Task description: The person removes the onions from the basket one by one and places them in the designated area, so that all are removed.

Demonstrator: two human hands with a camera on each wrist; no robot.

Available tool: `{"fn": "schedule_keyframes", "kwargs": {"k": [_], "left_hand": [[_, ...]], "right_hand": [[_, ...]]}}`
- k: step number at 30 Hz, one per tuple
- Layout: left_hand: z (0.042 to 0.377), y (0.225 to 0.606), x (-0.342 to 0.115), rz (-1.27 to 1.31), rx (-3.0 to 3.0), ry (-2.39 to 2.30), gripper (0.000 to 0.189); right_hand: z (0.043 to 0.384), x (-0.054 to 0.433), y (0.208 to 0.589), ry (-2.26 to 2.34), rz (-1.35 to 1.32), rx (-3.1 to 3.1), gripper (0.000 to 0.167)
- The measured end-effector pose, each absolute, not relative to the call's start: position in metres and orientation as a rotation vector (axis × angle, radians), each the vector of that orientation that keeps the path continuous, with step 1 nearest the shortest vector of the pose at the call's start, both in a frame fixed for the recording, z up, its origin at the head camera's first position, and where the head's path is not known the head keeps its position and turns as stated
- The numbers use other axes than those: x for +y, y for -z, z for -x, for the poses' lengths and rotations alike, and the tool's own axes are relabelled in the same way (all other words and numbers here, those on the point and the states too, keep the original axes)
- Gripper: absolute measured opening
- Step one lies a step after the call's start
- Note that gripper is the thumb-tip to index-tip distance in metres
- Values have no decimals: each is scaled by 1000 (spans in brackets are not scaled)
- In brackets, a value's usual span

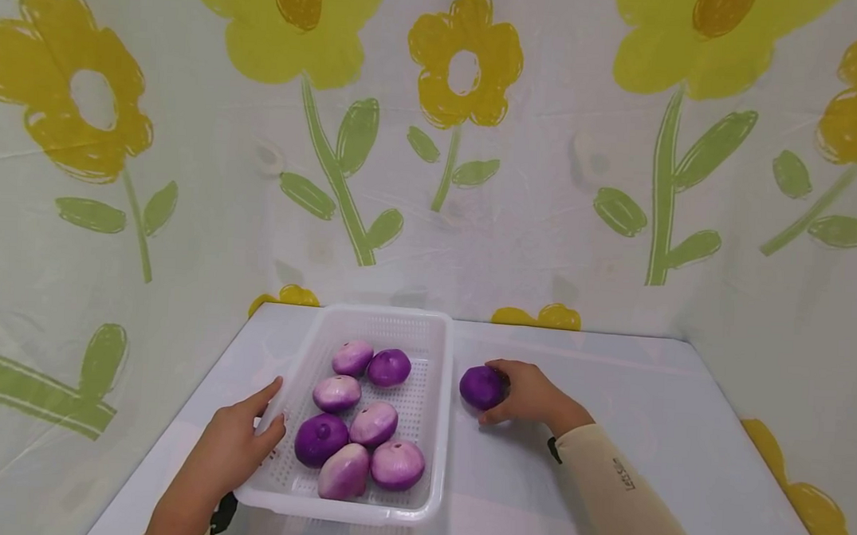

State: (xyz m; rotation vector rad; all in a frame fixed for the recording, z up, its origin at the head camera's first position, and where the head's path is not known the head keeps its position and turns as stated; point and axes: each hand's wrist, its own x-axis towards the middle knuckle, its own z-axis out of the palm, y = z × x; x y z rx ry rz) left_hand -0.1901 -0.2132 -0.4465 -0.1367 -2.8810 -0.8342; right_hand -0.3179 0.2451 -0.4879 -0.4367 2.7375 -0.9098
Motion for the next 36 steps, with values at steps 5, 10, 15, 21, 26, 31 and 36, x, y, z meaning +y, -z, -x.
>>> {"fn": "schedule_keyframes", "kwargs": {"k": [5, 10, 15, 21, 26, 31, 36], "left_hand": [[190, 446, -213, 138, -2878, 846, 62], [191, 446, -214, 135, -2876, 844, 62], [192, 447, -214, 142, -2871, 831, 62], [192, 445, -213, 133, -2886, 792, 62], [191, 442, -211, 131, -2911, 699, 62], [190, 438, -212, 147, -2916, 676, 61], [187, 437, -209, 129, -2943, 739, 62]], "right_hand": [[315, 245, 488, 900, 449, 2748, 114], [314, 245, 490, 868, 418, 2758, 120], [313, 245, 490, 876, 379, 2759, 124], [313, 246, 488, 847, 399, 2761, 125], [311, 251, 486, 856, 383, 2743, 124], [308, 253, 484, 869, 383, 2724, 123], [302, 257, 478, 881, 370, 2701, 121]]}}
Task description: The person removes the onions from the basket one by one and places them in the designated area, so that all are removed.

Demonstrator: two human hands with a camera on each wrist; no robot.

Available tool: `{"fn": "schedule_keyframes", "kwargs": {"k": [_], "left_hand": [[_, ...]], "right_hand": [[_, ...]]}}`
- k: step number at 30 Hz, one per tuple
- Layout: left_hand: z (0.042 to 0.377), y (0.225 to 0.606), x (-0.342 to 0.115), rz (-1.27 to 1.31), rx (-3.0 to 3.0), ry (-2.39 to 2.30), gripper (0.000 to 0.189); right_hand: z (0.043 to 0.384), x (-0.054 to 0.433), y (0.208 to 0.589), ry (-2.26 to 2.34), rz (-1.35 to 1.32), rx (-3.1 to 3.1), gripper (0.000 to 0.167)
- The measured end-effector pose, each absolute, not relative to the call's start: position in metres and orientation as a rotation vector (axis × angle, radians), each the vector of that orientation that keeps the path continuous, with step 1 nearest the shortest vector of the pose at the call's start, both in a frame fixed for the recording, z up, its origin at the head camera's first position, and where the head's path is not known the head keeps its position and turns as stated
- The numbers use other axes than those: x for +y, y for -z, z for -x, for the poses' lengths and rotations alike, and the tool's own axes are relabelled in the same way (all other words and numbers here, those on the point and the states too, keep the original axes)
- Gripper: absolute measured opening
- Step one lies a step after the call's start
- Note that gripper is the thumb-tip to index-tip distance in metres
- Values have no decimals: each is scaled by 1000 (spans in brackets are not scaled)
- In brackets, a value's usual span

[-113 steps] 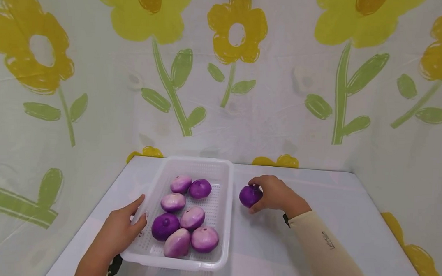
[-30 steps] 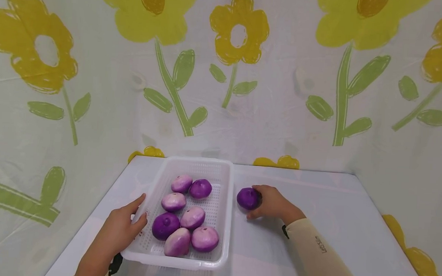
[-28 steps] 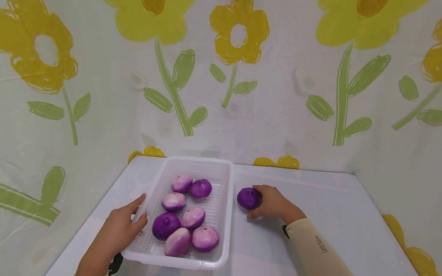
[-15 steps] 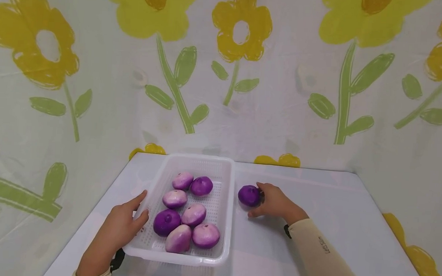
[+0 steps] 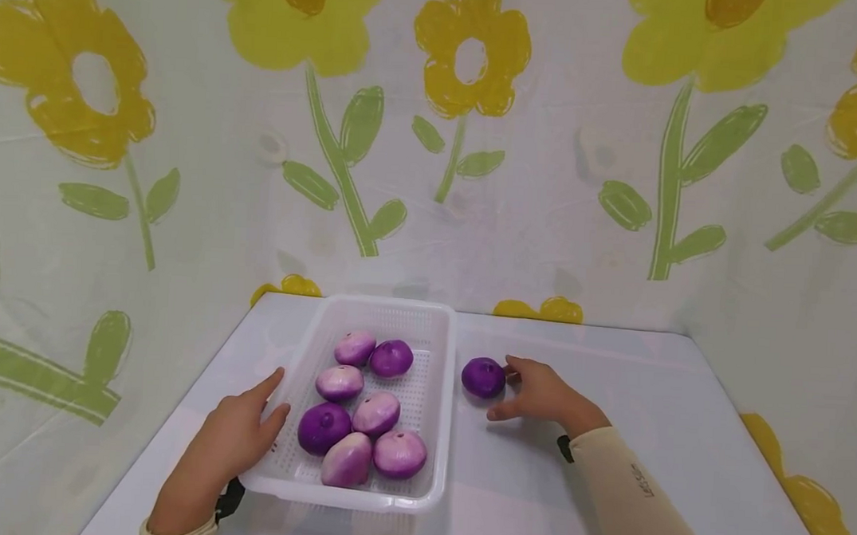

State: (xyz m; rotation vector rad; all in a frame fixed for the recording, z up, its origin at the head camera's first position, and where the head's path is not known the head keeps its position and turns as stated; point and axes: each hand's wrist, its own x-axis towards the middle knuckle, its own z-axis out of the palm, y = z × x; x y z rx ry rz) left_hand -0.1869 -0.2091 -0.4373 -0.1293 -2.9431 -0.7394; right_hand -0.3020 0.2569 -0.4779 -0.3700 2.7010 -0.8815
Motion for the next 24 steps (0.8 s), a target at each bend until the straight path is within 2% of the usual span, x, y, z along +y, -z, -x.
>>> {"fn": "schedule_keyframes", "kwargs": {"k": [5, 12, 17, 24], "left_hand": [[186, 444, -207, 80, -2946, 801, 63], [186, 444, -206, 33, -2909, 822, 62], [186, 443, -204, 4, -2911, 844, 62], [184, 445, -203, -15, -2889, 843, 59]], "right_hand": [[297, 264, 470, 859, 363, 2677, 115], [296, 267, 458, 828, 411, 2683, 117], [297, 261, 447, 797, 534, 2777, 119], [297, 235, 423, 801, 703, 2891, 108]]}}
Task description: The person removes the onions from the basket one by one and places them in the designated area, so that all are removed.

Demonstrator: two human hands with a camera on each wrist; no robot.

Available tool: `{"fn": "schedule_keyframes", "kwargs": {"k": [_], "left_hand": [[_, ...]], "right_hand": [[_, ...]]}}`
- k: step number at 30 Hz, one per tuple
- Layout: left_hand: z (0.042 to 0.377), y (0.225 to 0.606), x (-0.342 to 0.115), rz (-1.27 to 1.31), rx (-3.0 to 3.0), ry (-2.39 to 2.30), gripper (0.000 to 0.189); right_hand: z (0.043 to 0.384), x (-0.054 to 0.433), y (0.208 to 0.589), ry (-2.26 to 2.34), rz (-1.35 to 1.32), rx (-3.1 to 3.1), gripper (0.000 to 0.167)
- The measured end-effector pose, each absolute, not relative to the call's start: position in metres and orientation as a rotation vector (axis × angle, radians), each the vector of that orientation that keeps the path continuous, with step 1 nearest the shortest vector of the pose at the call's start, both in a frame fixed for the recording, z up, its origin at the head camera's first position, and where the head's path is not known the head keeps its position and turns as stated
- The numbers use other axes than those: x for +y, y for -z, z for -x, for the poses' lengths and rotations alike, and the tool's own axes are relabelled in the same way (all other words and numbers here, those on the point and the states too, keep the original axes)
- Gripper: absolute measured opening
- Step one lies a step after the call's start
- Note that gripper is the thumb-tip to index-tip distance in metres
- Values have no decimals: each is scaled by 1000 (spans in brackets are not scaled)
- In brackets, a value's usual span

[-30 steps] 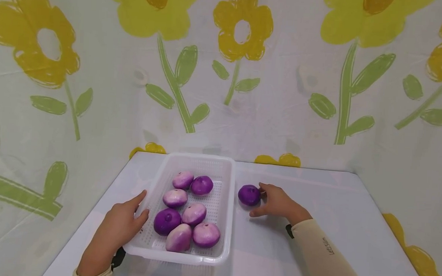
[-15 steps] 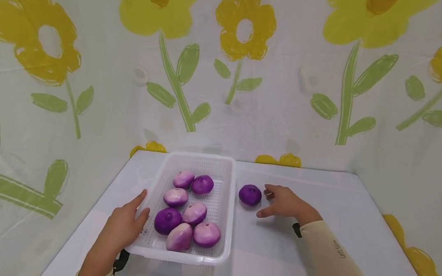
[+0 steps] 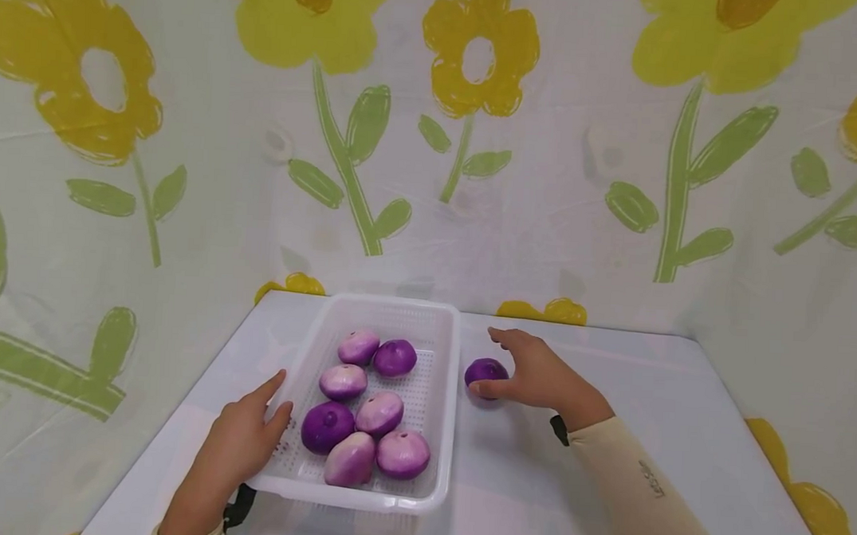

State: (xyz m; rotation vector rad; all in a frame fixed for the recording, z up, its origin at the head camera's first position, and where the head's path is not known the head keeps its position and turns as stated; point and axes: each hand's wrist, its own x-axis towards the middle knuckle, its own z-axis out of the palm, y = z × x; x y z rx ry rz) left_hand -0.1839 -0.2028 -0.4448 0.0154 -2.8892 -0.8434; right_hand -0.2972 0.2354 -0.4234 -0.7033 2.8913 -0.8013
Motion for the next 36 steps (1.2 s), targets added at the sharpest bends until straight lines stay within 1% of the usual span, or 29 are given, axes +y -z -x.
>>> {"fn": "schedule_keyframes", "kwargs": {"k": [5, 11, 17, 20, 24, 29, 36], "left_hand": [[184, 447, -204, -8, -2879, 832, 57], [184, 447, -203, 1, -2862, 810, 55], [182, 447, -201, -3, -2859, 805, 54], [182, 447, -201, -11, -2860, 802, 54], [181, 448, -201, -22, -2868, 808, 54], [181, 449, -201, -12, -2860, 815, 55], [181, 448, -201, -1, -2859, 798, 54]], "right_hand": [[289, 212, 401, 851, 851, 2873, 96], [277, 179, 381, 750, 1037, 2786, 94], [268, 152, 368, 695, 1277, 2656, 82], [265, 140, 367, 615, 1333, 2618, 82], [262, 124, 372, 489, 1340, 2590, 82], [261, 109, 379, 391, 1378, 2503, 73], [264, 100, 382, 274, 1484, 2389, 76]]}}
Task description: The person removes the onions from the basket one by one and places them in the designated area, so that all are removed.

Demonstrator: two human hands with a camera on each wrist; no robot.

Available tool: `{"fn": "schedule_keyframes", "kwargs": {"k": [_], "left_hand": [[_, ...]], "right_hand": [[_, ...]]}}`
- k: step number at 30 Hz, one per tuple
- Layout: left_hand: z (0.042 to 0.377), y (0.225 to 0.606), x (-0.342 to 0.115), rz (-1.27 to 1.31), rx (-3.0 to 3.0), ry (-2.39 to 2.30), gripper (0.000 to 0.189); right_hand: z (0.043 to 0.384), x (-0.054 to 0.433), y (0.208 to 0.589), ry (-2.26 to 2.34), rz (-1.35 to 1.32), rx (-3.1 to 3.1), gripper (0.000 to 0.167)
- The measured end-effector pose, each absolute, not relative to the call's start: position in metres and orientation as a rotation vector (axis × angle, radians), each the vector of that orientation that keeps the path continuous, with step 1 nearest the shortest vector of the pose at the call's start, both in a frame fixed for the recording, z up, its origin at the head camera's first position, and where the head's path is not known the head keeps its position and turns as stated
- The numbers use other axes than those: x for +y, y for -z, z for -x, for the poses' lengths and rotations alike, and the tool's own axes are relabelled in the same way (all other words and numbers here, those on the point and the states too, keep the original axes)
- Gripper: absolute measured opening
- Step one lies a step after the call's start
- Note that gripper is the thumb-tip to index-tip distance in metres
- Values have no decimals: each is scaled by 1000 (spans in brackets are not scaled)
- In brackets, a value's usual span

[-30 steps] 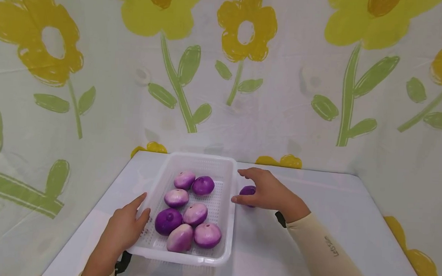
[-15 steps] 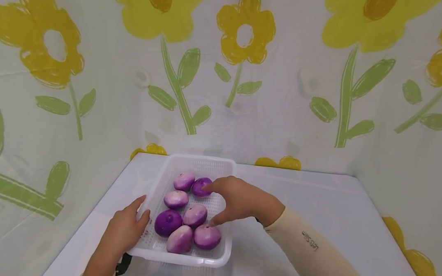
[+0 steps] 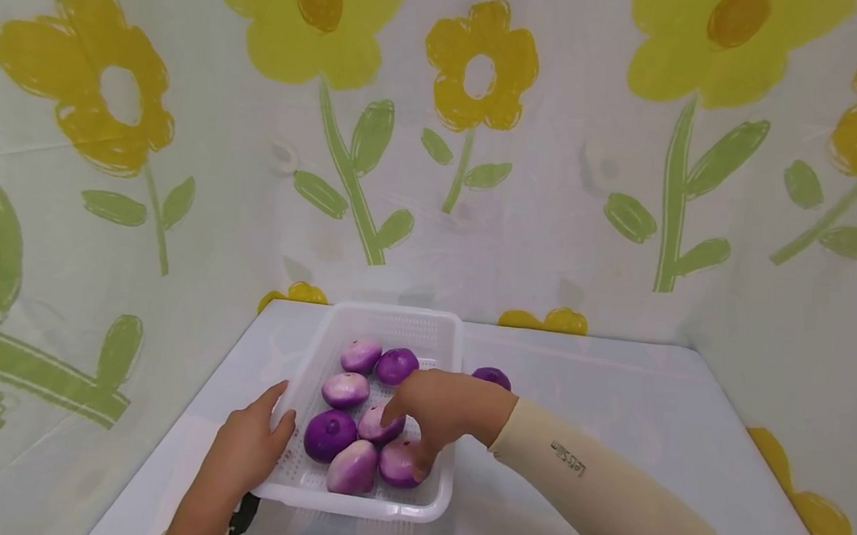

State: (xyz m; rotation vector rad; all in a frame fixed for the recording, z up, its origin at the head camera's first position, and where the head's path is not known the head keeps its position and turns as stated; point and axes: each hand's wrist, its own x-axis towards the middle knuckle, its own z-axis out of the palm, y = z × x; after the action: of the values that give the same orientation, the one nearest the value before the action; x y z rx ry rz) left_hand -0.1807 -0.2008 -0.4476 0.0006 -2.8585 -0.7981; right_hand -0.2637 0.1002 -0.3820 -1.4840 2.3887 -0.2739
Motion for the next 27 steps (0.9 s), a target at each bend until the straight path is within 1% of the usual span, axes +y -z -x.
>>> {"fn": "schedule_keyframes", "kwargs": {"k": [5, 11, 15, 24, 27], "left_hand": [[181, 449, -201, 19, -2852, 789, 54], [181, 449, -200, 11, -2839, 774, 54], [182, 447, -200, 17, -2844, 771, 54], [183, 448, -201, 0, -2864, 800, 55], [183, 449, -200, -19, -2871, 801, 55]], "right_hand": [[264, 97, 381, 187, 1534, 2359, 73], [265, 92, 378, 133, 1534, 2307, 77], [265, 90, 379, 117, 1532, 2280, 76], [265, 82, 392, 20, 1499, 2286, 74], [265, 79, 396, -1, 1496, 2285, 70]]}}
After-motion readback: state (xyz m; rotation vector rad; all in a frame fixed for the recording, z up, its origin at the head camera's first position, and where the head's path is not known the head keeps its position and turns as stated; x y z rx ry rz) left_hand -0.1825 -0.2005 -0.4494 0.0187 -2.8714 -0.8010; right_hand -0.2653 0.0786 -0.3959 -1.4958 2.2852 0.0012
